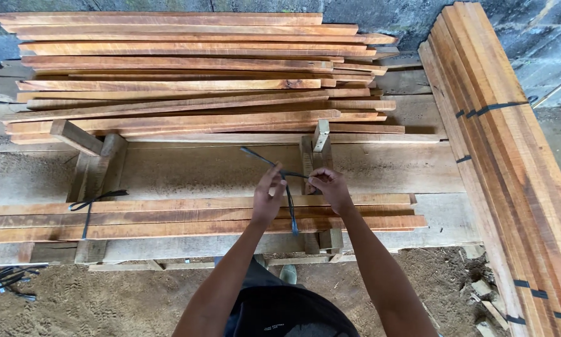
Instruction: Bundling thin wooden planks together using plastic straps and a hand tool.
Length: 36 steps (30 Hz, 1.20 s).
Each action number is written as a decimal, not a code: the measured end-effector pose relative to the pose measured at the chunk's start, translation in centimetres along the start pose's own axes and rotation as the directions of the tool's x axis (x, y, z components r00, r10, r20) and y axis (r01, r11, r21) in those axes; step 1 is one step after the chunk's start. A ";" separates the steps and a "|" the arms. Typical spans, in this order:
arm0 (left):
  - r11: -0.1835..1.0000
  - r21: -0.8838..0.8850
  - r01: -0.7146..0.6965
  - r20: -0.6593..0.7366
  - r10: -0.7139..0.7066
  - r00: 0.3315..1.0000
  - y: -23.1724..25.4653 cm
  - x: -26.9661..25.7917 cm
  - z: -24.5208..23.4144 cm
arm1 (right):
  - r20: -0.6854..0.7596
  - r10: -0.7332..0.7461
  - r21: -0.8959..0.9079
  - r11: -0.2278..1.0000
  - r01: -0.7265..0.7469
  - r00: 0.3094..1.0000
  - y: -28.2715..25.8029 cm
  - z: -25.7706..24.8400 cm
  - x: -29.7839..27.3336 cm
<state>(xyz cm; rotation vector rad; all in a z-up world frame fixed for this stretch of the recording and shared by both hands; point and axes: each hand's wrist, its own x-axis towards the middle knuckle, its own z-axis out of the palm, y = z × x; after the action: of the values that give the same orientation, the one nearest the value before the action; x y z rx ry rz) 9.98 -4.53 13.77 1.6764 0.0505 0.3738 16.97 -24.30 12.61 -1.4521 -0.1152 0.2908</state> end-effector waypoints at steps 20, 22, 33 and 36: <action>0.987 0.106 -0.119 0.298 0.082 0.951 2.8 3.3 1.5 | 0.157 0.133 -0.105 0.988 -0.117 0.979 -1.0 2.0 0.8; 0.965 0.155 -0.210 0.250 0.167 0.954 4.1 2.2 1.2 | 0.098 0.140 -0.101 0.986 -0.130 0.985 -1.4 2.1 0.7; 0.765 0.606 -0.218 0.346 -0.007 0.938 -0.4 -1.4 1.1 | -0.083 0.050 -0.063 0.996 -0.056 0.995 -3.1 3.2 -0.6; 0.764 0.588 -0.268 0.372 0.039 0.927 -1.7 -1.2 0.9 | -0.080 0.030 -0.038 0.999 -0.033 0.996 -2.0 2.9 -0.3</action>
<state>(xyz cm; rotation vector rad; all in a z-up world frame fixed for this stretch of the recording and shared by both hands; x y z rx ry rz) 9.42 -5.45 11.81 2.4133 -0.2542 0.1870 16.17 -21.75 14.93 -1.5039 -0.0333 0.2574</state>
